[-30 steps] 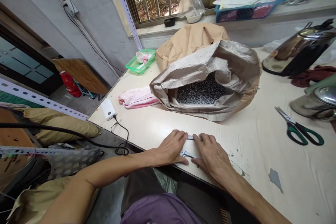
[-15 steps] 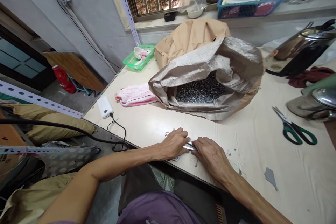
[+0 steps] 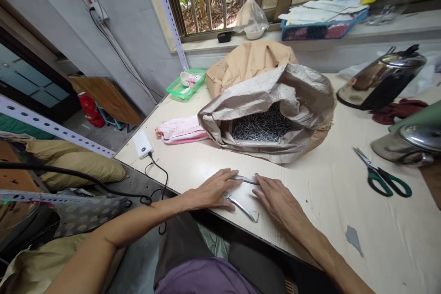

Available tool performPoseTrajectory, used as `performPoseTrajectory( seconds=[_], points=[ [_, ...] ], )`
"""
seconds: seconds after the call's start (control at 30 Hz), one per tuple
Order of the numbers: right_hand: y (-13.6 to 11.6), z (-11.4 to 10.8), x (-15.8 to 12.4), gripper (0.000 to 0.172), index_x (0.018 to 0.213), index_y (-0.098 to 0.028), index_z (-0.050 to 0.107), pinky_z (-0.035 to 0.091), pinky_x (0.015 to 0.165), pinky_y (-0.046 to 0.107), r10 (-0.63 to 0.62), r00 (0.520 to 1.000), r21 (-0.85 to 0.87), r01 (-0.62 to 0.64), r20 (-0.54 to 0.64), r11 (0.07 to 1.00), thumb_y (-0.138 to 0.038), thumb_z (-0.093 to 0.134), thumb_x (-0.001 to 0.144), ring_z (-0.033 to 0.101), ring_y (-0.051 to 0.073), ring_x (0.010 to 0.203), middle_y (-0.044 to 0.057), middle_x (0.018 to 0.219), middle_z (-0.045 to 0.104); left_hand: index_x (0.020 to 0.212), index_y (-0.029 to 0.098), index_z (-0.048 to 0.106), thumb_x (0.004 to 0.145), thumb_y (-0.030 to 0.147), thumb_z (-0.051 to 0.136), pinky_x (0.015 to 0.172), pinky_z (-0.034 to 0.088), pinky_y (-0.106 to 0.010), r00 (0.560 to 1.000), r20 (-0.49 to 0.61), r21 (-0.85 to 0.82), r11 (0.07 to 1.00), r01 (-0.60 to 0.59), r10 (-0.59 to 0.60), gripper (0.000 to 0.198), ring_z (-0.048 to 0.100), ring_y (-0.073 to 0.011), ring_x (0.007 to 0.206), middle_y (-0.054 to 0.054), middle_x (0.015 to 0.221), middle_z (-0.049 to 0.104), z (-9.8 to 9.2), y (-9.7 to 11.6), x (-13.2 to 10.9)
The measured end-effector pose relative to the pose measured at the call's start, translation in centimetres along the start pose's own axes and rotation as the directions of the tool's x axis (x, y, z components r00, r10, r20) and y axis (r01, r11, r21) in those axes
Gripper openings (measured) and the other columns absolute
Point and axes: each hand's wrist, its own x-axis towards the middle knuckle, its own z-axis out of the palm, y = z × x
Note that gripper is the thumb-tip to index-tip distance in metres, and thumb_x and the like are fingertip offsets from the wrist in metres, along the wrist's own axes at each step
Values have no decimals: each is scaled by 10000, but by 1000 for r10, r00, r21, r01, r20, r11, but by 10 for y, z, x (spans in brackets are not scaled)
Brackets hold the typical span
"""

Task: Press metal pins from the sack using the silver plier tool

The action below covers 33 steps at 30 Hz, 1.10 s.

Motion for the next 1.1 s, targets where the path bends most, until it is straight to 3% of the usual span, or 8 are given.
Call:
performPoseTrajectory(
  seconds=[0.07,0.17,0.3,0.47,0.67,0.77,0.87,1.1],
  points=[
    [-4,2,2,339,1190,-222,522,439,704,332,51,999,-91,-52,-11,995,-270,361,894,537,214,885,91,990,622,1075,175,608,790,385,654,909,422,-338,987,-83,-24,990,139,-141,357,488,-229,1077,-101,1140,560,-8,-5,-12],
    [-12,2,8,326,1114,-220,566,408,669,304,67,998,-191,-69,-19,979,-141,373,863,496,193,794,75,881,604,814,161,658,850,373,568,799,444,-311,893,-134,13,900,436,-430,234,519,-203,924,-67,881,589,-16,-7,-26],
    [-16,1,13,393,1083,-229,575,389,661,286,51,998,-242,-58,-35,969,-30,398,793,465,180,754,57,837,579,699,166,657,742,386,664,728,438,-293,803,18,67,802,593,-595,225,519,-226,927,-59,843,590,-14,-6,-33],
    [-15,5,11,393,1080,-244,573,394,657,272,24,997,-254,-41,-69,966,-29,434,782,482,170,753,47,842,575,719,172,669,720,229,602,647,415,-254,745,144,73,758,648,-651,89,567,-220,902,-63,840,626,-7,-6,-25],
    [-6,-11,22,253,1045,-235,577,397,633,265,34,978,-216,-79,-206,973,-172,402,874,517,157,741,44,847,573,733,175,661,684,335,622,647,417,-279,769,133,118,780,614,-625,172,586,-250,890,-78,881,641,-1,-3,-19],
    [2,-29,48,251,1026,-214,598,383,659,262,56,971,-196,-102,-230,975,-189,389,890,532,158,762,46,813,580,749,171,658,684,273,578,628,410,-276,752,145,136,766,628,-643,145,607,-232,813,-78,868,648,1,-2,-18],
    [8,-39,89,248,845,-193,629,372,709,256,145,984,-201,-164,-106,966,-197,387,898,546,154,799,53,799,603,737,170,648,667,230,560,603,395,-264,723,157,109,739,664,-673,127,610,-216,764,-66,825,649,5,-3,-19],
    [9,-20,167,190,885,-129,623,432,699,296,330,944,-242,-314,25,918,-288,522,864,586,158,806,75,871,629,764,149,656,709,187,517,656,396,-249,732,57,-79,728,681,-678,154,587,-171,753,-46,808,652,28,-1,-31]
  ],
)
